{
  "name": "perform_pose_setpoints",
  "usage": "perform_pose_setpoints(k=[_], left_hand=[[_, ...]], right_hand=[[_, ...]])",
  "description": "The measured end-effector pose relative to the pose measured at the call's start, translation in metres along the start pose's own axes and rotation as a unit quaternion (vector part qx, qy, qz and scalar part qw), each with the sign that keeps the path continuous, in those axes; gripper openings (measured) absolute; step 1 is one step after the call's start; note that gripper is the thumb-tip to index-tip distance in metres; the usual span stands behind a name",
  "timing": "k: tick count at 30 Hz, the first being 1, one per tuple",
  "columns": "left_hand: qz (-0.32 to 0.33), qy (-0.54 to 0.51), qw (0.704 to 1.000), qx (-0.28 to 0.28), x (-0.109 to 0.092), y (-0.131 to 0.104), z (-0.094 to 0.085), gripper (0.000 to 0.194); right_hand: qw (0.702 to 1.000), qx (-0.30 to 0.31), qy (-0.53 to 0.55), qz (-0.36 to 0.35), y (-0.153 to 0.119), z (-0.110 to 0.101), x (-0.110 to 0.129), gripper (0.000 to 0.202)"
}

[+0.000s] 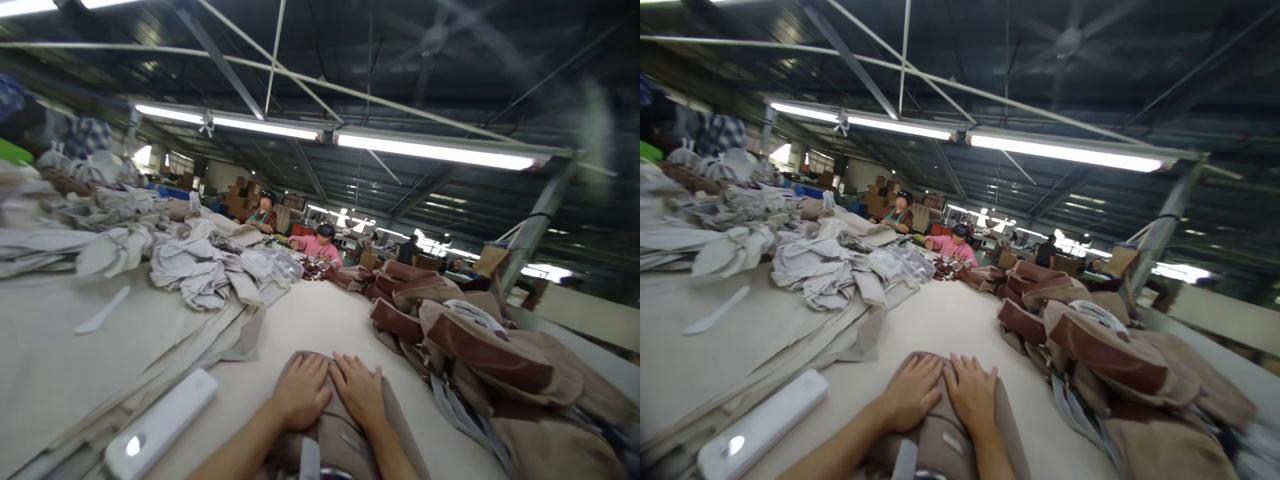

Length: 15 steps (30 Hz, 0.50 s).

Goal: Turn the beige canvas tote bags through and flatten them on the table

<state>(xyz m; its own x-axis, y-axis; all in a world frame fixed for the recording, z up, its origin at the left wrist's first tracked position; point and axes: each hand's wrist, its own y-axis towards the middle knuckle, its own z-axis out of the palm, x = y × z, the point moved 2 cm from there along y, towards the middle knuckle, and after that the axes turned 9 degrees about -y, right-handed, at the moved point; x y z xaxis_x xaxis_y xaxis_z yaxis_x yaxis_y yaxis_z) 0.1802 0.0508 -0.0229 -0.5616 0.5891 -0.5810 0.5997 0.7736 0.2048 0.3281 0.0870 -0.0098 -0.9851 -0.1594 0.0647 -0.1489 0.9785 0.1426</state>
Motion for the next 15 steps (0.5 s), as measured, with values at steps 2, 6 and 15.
perform_pose_setpoints(k=[2,6,15], left_hand=[[-0.012,-0.016,1.0,0.023,0.019,0.006,0.008,0.062],[0.008,-0.056,0.998,0.031,0.032,-0.009,-0.011,0.056],[0.141,0.022,0.989,0.038,0.031,-0.129,-0.025,0.108]], right_hand=[[1.0,0.013,0.023,-0.001,-0.002,0.004,0.001,0.047],[0.997,0.015,0.075,0.004,-0.033,-0.012,-0.019,0.049],[0.996,-0.051,0.067,0.018,-0.208,0.035,-0.1,0.072]])
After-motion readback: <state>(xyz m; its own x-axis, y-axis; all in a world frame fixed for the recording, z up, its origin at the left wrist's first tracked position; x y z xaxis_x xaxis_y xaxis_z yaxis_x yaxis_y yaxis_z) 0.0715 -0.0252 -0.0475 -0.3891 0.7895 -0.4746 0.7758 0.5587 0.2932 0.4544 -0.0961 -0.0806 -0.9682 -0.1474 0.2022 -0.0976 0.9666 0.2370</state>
